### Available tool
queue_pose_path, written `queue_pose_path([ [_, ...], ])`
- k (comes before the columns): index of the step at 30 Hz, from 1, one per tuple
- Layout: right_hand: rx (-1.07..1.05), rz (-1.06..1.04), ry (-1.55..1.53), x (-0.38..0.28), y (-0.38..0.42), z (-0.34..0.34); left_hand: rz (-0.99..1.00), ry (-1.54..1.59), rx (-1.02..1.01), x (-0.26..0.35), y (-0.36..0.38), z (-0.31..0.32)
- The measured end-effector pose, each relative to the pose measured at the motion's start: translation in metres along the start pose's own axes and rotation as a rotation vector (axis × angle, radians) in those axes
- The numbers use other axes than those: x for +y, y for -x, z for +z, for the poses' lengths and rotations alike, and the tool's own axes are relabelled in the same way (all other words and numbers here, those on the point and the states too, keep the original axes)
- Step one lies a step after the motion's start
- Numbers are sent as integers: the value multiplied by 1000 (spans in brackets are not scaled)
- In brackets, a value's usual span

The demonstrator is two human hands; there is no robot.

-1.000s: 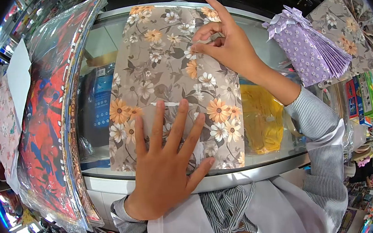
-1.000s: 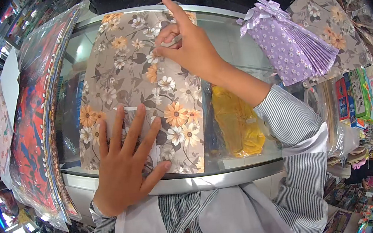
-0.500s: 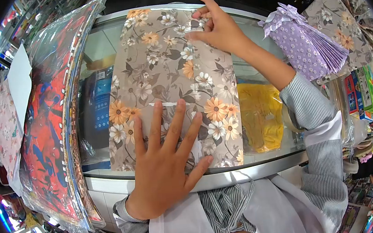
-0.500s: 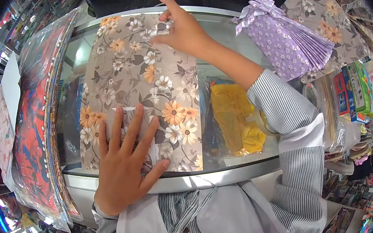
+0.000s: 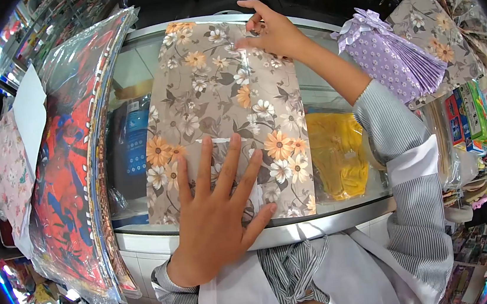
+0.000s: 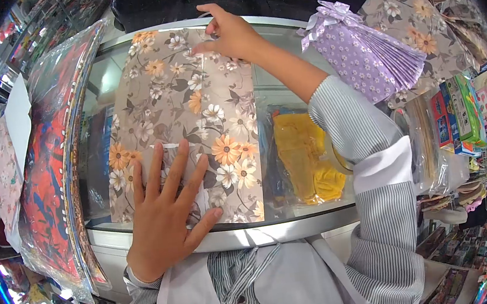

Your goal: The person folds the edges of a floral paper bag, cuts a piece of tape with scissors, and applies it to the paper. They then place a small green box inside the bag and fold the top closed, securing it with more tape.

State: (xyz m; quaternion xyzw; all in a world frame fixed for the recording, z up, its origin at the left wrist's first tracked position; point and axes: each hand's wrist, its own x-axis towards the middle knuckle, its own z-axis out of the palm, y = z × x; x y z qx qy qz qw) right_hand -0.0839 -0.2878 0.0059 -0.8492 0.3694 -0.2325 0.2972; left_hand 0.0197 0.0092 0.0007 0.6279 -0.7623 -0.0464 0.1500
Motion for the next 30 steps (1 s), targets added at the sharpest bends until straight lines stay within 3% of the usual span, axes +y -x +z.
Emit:
queue_pose_path([
  [3, 42, -130, -4, 21, -11, 6, -1, 0, 17, 0, 0, 0],
  [7, -150, 157, -246, 0, 0, -15, 14, -36, 9, 1, 2, -1],
  [10, -222, 71, -338, -9, 14, -37, -30, 20, 55, 0, 1, 2],
  [17, -525, -266, -40, -45, 87, -83, -51, -85, 69, -2, 2, 4],
  [23, -829, -273, 266, -89, 161, -100, -20, -16, 99, -13, 2, 4],
  [30, -538, -368, 378, -92, 231, -122, -43, 43, -50, -19, 4, -5],
])
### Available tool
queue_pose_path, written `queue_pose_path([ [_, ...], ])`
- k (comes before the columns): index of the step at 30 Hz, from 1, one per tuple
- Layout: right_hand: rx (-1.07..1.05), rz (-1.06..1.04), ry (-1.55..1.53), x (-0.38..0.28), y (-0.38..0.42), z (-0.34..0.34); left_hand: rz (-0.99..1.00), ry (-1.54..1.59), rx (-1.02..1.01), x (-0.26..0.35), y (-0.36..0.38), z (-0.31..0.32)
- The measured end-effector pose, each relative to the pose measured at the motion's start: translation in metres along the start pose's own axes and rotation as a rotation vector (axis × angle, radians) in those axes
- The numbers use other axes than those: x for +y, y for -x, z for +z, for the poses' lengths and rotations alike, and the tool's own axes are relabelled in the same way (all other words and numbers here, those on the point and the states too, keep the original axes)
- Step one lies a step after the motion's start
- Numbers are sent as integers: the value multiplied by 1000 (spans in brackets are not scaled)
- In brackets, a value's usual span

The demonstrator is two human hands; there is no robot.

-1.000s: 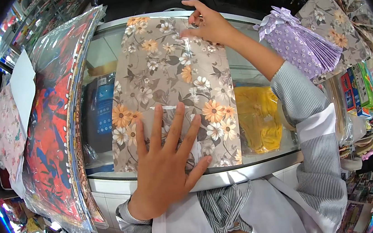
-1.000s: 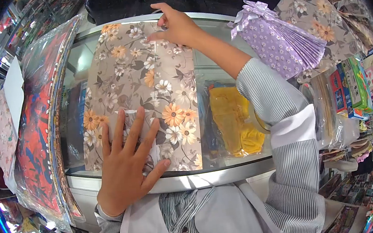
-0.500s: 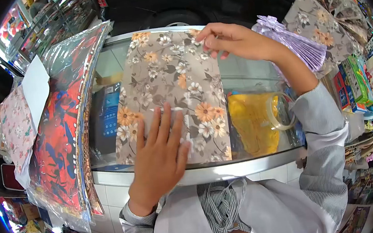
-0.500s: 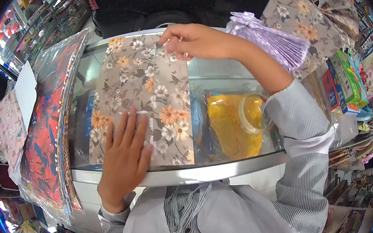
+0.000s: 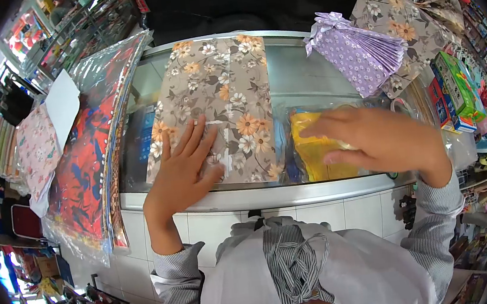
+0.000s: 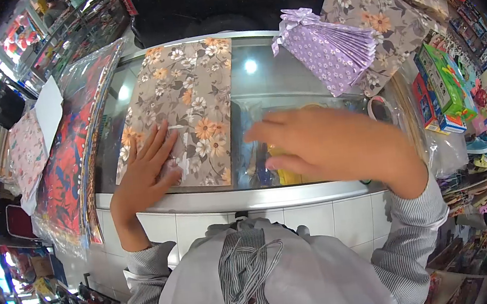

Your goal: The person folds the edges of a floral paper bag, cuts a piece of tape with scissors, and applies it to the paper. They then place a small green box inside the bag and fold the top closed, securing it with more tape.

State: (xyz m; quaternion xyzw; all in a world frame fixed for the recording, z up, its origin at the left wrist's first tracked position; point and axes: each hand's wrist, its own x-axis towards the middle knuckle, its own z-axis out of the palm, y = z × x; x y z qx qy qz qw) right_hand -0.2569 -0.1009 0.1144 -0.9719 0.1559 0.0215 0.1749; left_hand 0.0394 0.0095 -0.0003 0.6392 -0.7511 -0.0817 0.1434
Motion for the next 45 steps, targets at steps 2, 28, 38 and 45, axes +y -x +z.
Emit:
queue_pose_path([
  [2, 0, 4, 35, -3, 14, 11, -2, -41, -7, 2, -1, 0],
  [28, 324, -127, 73, -24, -6, 139, -356, 415, 571, -43, 11, 8],
  [38, 474, 114, -96, -46, -6, 106, -228, 246, 603, -40, 35, -1],
  [45, 646, 181, -169, -34, -25, 87, -128, 799, 775, -57, 34, -52],
])
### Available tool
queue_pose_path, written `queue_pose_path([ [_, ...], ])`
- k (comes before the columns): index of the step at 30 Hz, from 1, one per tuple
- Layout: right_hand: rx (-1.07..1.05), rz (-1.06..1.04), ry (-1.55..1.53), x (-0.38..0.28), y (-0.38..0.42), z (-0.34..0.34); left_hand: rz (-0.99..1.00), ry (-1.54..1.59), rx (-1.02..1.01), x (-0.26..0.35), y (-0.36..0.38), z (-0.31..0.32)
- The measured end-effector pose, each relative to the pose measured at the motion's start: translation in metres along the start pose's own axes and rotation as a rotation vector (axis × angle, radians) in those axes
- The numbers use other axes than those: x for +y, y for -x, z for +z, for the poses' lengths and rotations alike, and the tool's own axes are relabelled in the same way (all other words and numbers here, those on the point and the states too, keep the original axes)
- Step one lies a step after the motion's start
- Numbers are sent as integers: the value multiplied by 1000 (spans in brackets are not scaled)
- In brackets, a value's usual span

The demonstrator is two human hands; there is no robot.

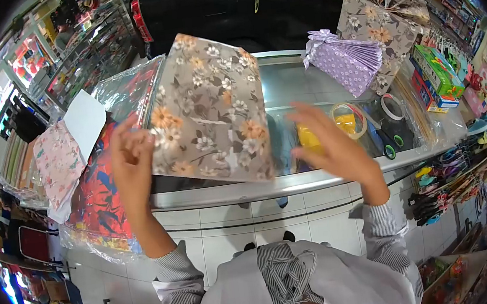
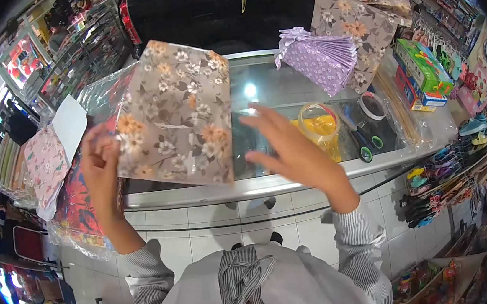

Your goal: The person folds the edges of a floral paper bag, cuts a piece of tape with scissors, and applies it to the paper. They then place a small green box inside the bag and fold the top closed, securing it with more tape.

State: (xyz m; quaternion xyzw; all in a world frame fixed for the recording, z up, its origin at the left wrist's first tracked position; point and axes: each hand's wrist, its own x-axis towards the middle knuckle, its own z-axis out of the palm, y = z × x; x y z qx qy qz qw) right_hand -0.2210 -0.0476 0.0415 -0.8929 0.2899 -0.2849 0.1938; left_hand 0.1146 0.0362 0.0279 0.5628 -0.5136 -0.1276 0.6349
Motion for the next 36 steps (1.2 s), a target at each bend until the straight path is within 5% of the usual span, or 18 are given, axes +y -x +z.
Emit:
queue_pose_path([
  [3, 170, -114, 155, 10, -26, -16, 59, 124, 52, 35, -13, -16],
  [8, 350, -111, -8, 32, -85, -40, 133, 114, 22, 60, -35, -34],
  [12, 56, 193, -478, 46, -106, -42, 197, -4, 7, 56, -60, -32],
  [14, 83, 284, -615, 57, -104, -41, 408, -64, 60, 44, -71, -28],
  [17, 294, 334, -804, 63, -94, -40, 461, -579, 358, 47, -47, -24],
  [18, 390, 361, -818, 64, -88, -41, 427, -414, 366, 52, -36, -15],
  [20, 549, 417, -918, 55, -72, -33, 375, -301, 238, 52, -11, 4],
  [22, 577, 528, -1069, 33, -50, -14, 580, -441, -47, 55, 14, 33],
  [26, 373, 612, -1542, -1, -3, 29, 523, -542, -463, 43, 41, 74],
  [30, 83, 702, -1652, -20, 14, 43, 352, -411, -713, 10, 40, 69],
  [32, -48, 657, -1661, -16, 21, 42, 362, -409, -637, -2, 43, 61],
  [35, 374, 448, -1342, -18, 40, 40, 357, -478, -507, 7, 49, 54],
  [36, 351, 335, -1182, 2, 50, 40, 328, -510, -510, 10, 49, 48],
])
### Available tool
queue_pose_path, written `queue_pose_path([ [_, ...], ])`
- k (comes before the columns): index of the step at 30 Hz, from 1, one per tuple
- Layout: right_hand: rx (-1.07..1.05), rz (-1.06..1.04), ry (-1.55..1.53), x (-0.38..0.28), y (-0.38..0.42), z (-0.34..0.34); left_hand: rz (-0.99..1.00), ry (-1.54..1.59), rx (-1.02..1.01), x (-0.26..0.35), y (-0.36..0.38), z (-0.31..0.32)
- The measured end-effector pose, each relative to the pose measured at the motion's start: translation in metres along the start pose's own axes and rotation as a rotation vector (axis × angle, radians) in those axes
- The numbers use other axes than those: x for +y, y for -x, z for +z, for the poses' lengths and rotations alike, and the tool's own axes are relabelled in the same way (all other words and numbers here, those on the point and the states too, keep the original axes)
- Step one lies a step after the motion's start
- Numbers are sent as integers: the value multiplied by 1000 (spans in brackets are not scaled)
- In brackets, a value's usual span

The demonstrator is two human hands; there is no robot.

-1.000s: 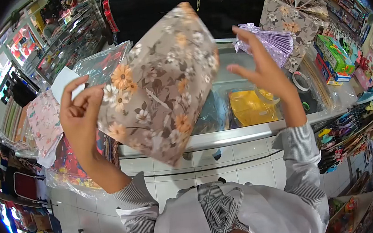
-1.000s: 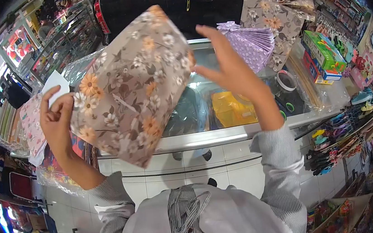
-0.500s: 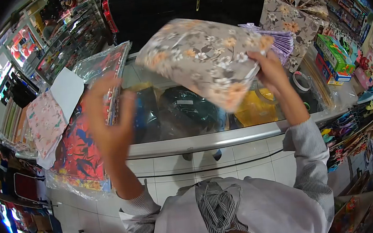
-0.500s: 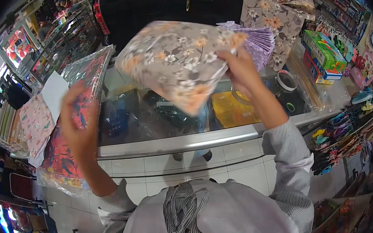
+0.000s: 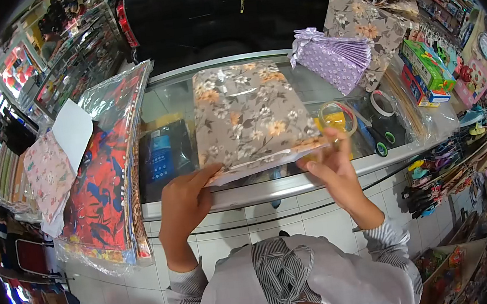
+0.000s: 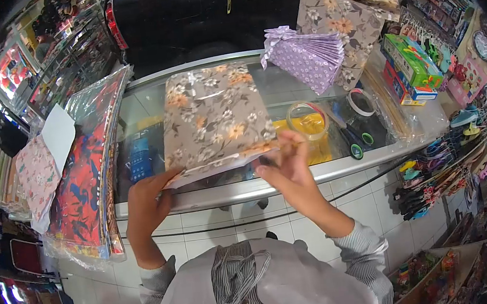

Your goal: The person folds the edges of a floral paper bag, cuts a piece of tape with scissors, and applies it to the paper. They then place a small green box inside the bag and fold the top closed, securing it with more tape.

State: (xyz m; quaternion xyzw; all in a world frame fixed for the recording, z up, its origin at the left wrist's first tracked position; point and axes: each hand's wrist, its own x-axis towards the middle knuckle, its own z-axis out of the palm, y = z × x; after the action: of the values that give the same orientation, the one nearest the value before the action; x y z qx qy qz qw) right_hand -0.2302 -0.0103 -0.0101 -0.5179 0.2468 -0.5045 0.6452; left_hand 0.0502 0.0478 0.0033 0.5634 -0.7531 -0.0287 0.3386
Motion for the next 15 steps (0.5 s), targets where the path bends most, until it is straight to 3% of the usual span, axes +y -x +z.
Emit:
queue_pose_path([
  [3, 76, -599, 798, -10, 2, -3, 45, -53, 47, 3, 4, -9],
  [4, 133, -671, 972, -15, 1, -1, 68, -50, 61, 3, 5, -11],
  [7, -163, -412, 1169, -31, 0, -3, 8, 80, 44, -4, 17, -10],
  [8, -201, -374, 1172, -26, -1, -4, -32, 144, 28, -7, 17, -9],
  [11, -354, -401, 1193, -8, -3, -10, 118, 30, -101, -13, 9, -7],
  [15, -315, -378, 1184, -5, 7, -8, -38, 66, -202, -3, 8, -6],
])
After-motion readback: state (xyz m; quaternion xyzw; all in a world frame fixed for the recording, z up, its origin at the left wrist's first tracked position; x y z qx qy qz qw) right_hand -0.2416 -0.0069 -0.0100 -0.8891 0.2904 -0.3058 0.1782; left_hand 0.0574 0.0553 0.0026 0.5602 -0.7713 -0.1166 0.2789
